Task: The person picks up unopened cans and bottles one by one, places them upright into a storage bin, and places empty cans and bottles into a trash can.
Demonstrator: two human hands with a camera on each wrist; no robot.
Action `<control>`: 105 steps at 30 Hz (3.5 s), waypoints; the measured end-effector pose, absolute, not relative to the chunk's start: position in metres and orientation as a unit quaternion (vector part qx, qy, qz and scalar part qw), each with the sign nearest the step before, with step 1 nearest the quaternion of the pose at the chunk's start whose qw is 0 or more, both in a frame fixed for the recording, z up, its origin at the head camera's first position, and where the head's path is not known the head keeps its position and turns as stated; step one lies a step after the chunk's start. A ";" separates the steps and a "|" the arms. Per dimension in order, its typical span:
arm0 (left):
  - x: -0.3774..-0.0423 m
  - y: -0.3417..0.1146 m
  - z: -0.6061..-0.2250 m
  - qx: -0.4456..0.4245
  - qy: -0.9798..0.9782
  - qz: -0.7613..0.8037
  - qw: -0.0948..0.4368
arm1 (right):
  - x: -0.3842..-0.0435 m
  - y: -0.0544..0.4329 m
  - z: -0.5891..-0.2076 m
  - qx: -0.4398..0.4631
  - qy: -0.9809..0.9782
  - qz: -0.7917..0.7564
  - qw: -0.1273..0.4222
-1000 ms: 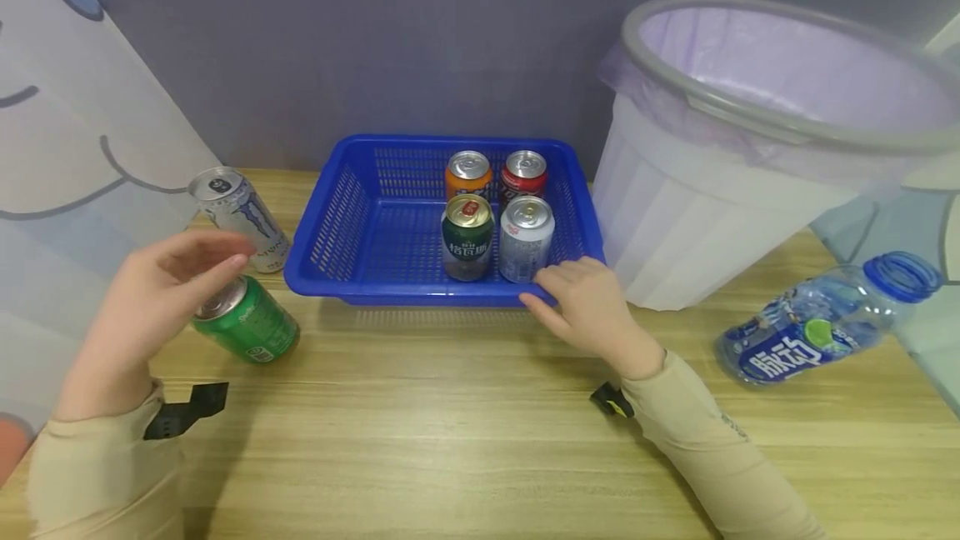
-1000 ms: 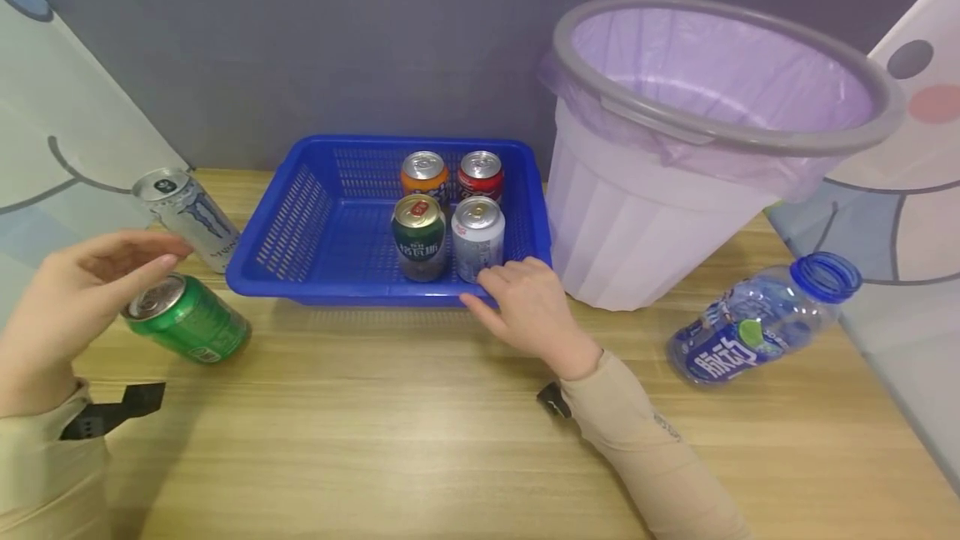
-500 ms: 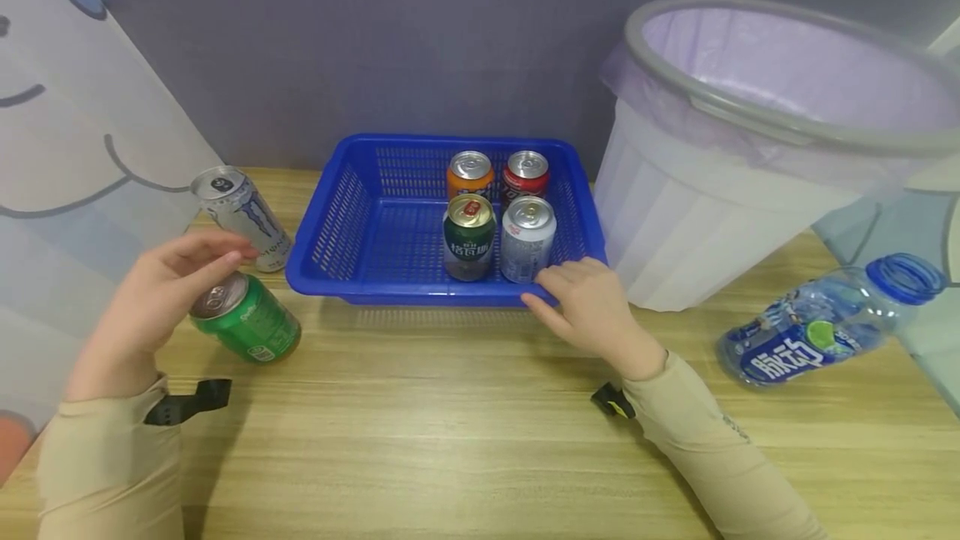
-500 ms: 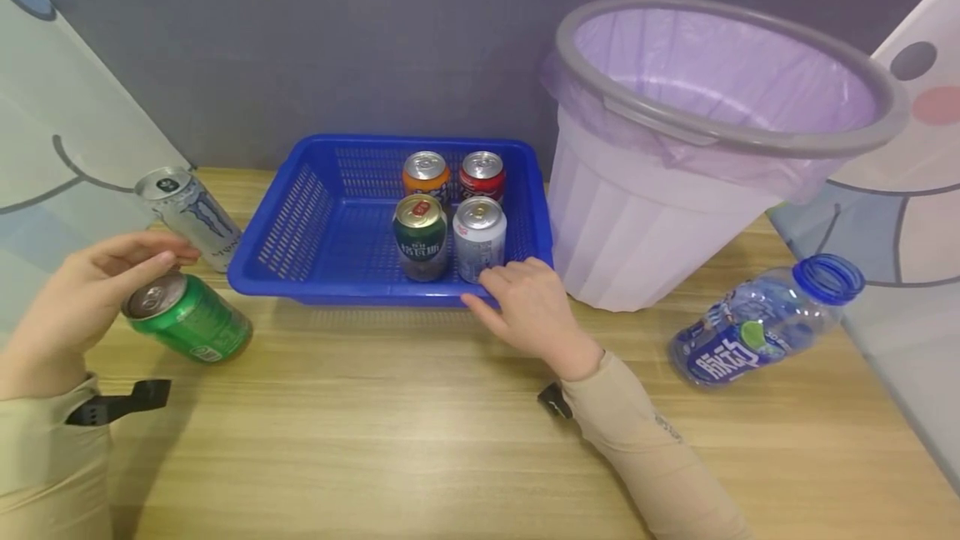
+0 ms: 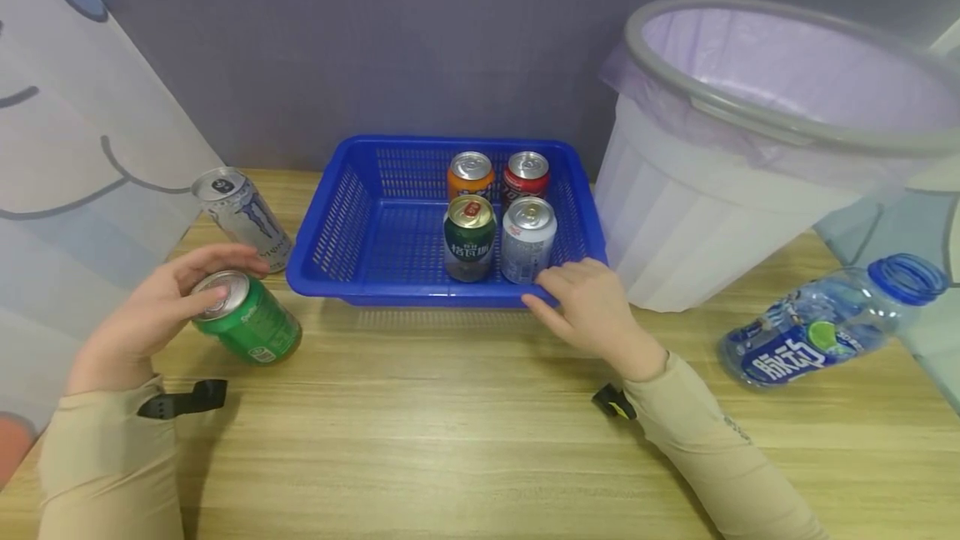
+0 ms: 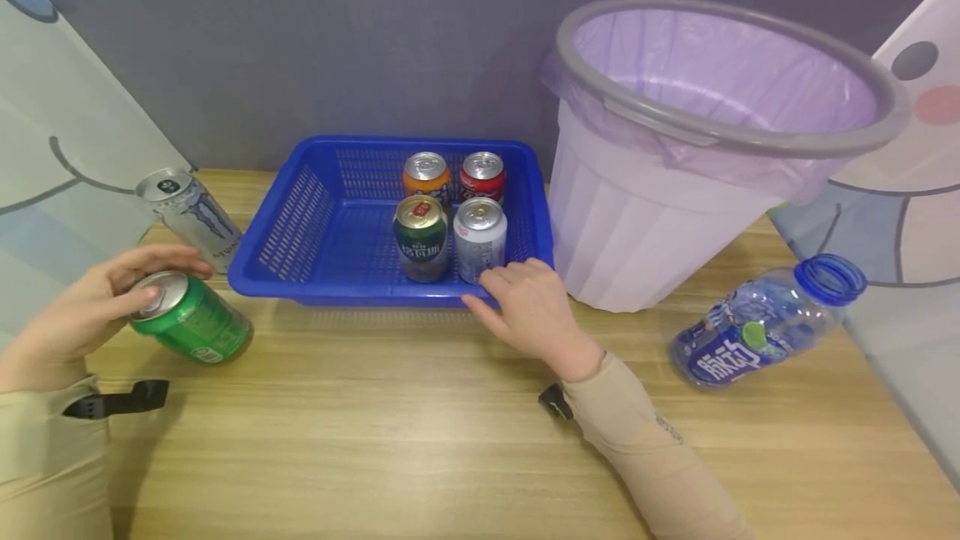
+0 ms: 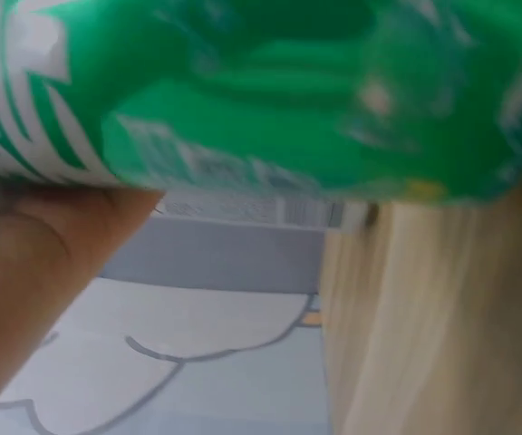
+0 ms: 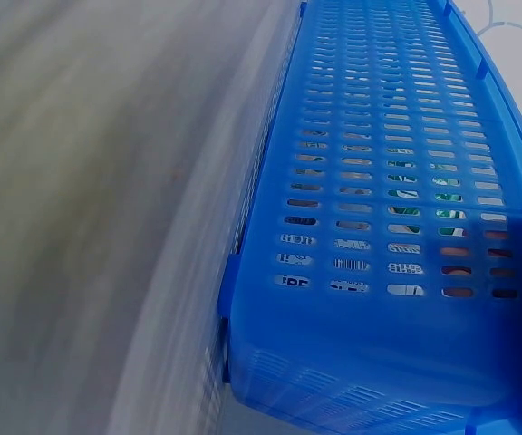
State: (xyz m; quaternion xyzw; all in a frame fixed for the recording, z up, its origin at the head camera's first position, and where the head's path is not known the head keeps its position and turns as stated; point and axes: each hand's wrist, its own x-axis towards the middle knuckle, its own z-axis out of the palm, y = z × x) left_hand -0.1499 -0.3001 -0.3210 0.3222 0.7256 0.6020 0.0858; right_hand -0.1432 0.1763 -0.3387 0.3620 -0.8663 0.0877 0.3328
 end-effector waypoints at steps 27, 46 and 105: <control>-0.153 -0.313 -0.339 0.357 0.682 0.616 0.167 | -0.144 0.177 -0.340 0.364 -0.864 0.097 0.334; -0.153 -0.313 -0.338 0.364 0.716 0.578 0.141 | -0.144 0.177 -0.338 0.363 -0.864 0.097 0.335; -0.152 -0.311 -0.337 0.350 0.740 0.561 0.121 | -0.142 0.177 -0.340 0.360 -0.867 0.104 0.328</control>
